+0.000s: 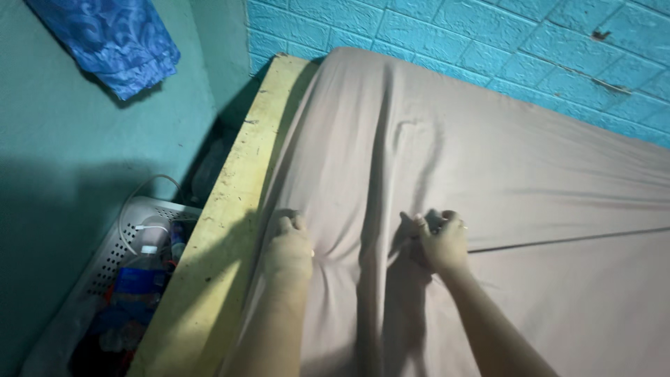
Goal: The person smooths a fitted sheet over a mattress, tucking the edges under the corners. Then they pick up a floral-patterned duvet cover, unfold it, and spread it over the bed, smoothing the surface.
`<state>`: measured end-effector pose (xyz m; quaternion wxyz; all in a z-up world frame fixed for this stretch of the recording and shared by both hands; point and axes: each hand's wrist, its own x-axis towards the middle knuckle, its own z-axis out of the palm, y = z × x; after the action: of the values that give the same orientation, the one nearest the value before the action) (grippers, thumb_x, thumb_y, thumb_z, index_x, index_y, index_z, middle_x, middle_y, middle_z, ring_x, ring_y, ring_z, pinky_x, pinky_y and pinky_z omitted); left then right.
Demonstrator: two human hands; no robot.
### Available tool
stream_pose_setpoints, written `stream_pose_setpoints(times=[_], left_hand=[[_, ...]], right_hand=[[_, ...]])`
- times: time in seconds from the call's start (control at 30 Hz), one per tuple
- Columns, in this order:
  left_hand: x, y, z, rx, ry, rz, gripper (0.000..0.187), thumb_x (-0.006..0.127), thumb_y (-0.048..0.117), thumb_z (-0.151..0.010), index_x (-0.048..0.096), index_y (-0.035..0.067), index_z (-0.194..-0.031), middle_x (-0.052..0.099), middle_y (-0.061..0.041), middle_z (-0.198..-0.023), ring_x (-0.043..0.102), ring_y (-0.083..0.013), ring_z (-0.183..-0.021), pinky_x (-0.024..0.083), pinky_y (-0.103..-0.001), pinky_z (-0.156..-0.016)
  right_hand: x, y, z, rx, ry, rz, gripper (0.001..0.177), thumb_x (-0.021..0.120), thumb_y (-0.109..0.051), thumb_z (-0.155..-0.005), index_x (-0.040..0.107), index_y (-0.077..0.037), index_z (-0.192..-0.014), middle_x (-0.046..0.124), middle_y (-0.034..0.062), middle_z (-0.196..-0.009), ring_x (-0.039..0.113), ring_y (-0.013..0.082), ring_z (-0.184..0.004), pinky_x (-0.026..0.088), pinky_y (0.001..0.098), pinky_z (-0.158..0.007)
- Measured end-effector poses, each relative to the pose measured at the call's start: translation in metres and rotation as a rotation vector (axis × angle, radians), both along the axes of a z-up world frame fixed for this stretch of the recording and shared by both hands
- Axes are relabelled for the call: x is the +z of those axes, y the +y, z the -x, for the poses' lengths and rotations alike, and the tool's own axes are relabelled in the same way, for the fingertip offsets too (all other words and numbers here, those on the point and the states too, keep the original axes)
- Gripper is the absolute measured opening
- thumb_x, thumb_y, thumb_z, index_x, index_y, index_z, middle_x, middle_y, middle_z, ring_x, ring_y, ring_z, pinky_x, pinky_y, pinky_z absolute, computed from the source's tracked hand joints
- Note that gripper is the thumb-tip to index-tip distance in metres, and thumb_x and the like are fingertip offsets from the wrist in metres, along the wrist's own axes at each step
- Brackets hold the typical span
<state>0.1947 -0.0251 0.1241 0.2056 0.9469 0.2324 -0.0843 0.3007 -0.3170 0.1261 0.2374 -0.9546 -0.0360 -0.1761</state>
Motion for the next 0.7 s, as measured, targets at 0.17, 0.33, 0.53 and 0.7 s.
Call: stream_pose_setpoints(times=[0.17, 0.33, 0.53, 0.7], left_hand=[[0.042, 0.001, -0.003, -0.083, 0.139, -0.046, 0.102, 0.052, -0.004, -0.097, -0.003, 0.052, -0.162, -0.003, -0.015, -0.174, 0.048, -0.0372, -0.140, 0.053, -0.044, -0.105], [0.072, 0.004, -0.018, -0.202, 0.201, -0.071, 0.108, 0.055, -0.006, -0.093, -0.007, 0.054, -0.158, -0.028, 0.009, -0.169, -0.002, -0.0280, -0.158, 0.014, -0.076, -0.116], [0.078, 0.006, -0.024, -0.294, 0.172, -0.124, 0.113, 0.056, -0.011, -0.091, -0.008, 0.052, -0.159, -0.026, 0.012, -0.170, -0.010, -0.0250, -0.159, 0.001, -0.081, -0.114], [0.065, 0.003, -0.032, -0.249, 0.139, -0.061, 0.107, 0.056, -0.007, -0.094, -0.006, 0.050, -0.160, -0.017, 0.010, -0.172, -0.005, -0.0270, -0.159, 0.006, -0.080, -0.115]], right_hand=[[0.012, 0.024, -0.042, -0.161, 0.230, 0.247, 0.078, 0.068, -0.068, -0.086, 0.058, -0.004, -0.130, 0.058, 0.0213, -0.131, 0.054, 0.0415, -0.125, 0.046, 0.0523, -0.099], [0.003, 0.043, -0.058, -0.142, 0.098, 0.338, 0.040, 0.052, -0.043, -0.105, 0.068, -0.011, -0.122, 0.070, 0.0156, -0.124, 0.062, 0.0389, -0.122, 0.050, 0.0512, -0.101], [0.014, 0.075, -0.073, -0.043, 0.018, -0.024, 0.025, 0.061, -0.025, -0.094, 0.073, -0.013, -0.112, 0.073, 0.0217, -0.101, 0.068, 0.0434, -0.095, 0.053, 0.0518, -0.082], [-0.004, 0.077, -0.079, 0.085, 0.076, 0.092, 0.019, 0.063, -0.025, -0.094, 0.076, -0.015, -0.104, 0.074, 0.0186, -0.099, 0.070, 0.0404, -0.095, 0.053, 0.0504, -0.085]])
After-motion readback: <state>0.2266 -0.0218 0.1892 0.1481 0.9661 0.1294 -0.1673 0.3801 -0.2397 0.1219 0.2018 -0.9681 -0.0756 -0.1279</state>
